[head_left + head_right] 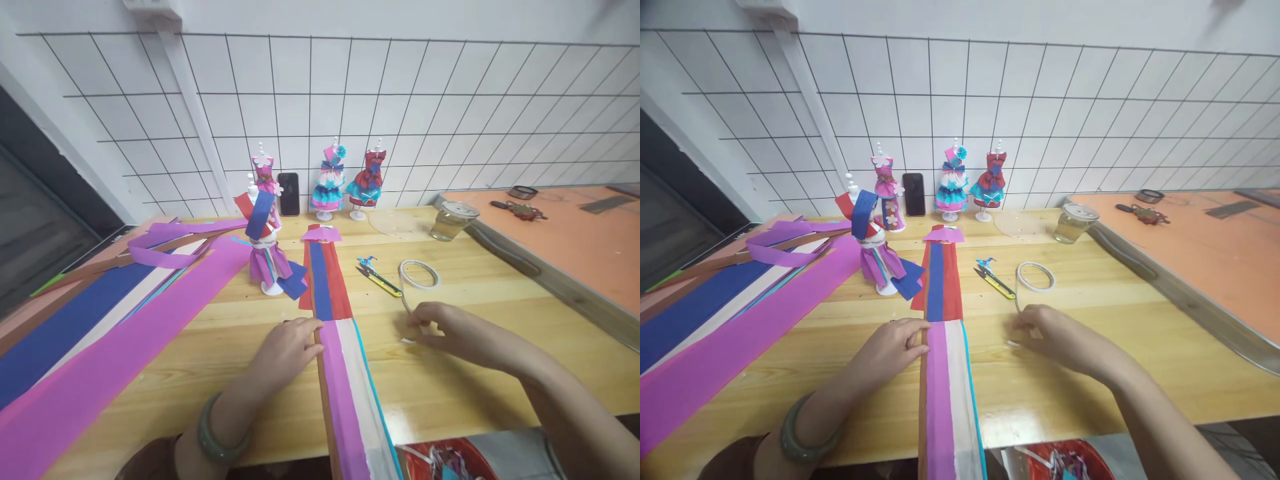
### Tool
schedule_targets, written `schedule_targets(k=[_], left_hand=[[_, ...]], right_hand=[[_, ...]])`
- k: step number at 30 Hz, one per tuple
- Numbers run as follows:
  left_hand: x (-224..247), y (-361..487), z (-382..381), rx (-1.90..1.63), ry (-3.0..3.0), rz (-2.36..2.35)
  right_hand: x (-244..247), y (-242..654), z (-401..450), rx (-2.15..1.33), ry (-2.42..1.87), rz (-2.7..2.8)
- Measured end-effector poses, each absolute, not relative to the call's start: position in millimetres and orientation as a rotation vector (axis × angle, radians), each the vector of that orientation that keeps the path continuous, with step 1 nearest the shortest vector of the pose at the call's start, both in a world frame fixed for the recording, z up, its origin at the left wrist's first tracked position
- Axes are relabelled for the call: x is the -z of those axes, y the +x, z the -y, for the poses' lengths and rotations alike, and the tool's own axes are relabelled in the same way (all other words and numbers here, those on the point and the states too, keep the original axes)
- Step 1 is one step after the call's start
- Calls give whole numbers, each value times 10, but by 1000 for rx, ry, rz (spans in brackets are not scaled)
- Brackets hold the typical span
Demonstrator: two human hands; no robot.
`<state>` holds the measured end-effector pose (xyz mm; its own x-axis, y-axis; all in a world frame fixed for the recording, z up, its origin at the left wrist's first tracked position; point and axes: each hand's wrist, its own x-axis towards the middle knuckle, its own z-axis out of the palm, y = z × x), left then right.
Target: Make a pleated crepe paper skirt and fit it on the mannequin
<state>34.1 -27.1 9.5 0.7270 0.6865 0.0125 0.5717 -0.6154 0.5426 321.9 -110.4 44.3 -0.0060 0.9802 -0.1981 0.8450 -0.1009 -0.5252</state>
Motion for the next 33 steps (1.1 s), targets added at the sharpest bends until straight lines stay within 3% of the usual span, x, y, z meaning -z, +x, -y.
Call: schedule_targets(k=[6, 16, 24, 29, 33], left_hand=[[-105, 375, 324, -439, 2639, -769], [-40, 398, 357, -462, 2695, -500], [-6, 433, 387, -409, 2554, -351], [-65, 459, 426, -464, 2246, -480], [-82, 513, 403, -493, 1636, -615]], right_hand=[[-192, 3204, 1207, -559, -1924, 2118], [-352, 2946, 1060, -359, -1835, 1718], [-361, 2558, 820, -476, -1725, 1519], [-280, 2427, 720, -485, -1658, 1588], [-151, 2266, 808, -177, -1585, 1819]])
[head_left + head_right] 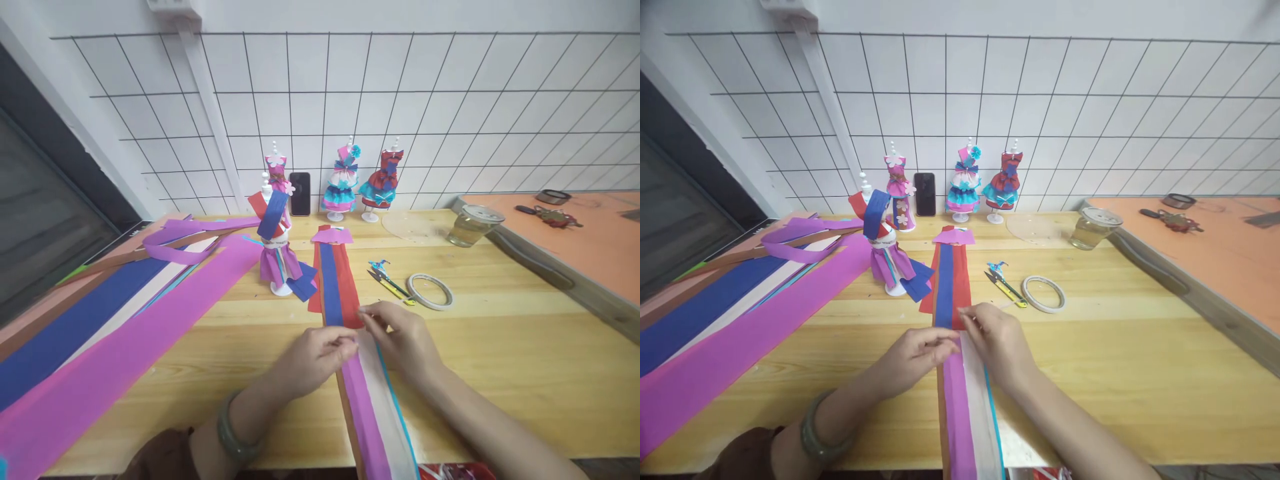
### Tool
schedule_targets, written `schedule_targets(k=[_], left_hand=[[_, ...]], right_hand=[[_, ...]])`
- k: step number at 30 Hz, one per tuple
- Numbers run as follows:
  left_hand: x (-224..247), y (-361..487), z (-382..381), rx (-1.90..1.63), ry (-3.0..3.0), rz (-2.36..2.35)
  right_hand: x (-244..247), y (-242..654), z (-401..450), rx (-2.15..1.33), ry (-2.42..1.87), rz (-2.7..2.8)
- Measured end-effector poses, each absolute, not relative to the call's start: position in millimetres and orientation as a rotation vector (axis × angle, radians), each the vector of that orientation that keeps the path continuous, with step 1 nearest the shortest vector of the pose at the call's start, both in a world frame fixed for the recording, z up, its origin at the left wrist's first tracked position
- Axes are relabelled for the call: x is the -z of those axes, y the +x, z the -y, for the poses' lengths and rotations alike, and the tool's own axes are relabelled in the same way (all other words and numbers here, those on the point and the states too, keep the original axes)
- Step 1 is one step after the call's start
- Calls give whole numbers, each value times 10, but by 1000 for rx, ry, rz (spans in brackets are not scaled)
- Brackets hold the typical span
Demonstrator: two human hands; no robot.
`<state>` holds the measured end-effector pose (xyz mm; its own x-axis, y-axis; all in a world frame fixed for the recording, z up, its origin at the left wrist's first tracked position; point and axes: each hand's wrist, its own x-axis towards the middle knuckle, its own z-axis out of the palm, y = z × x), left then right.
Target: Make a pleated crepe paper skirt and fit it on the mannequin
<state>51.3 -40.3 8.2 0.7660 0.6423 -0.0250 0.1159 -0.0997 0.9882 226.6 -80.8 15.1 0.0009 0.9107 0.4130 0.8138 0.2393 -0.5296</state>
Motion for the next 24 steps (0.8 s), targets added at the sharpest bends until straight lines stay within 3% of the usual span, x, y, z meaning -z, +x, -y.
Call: schedule_targets(k=[5, 10, 17, 24], left_hand=[[-61, 583, 321, -464, 1018, -597], [-60, 596, 301, -436, 892, -608], [42, 557, 232, -456, 1069, -738], [72, 547, 243, -532, 1413, -786]], right_hand=[[-65, 2096, 977, 279, -1348, 2194], [-34, 1993, 1027, 451, -1242, 2315], [-107, 2051, 941, 215, -1161, 2291], [-174, 2576, 609, -223, -1413, 2231]])
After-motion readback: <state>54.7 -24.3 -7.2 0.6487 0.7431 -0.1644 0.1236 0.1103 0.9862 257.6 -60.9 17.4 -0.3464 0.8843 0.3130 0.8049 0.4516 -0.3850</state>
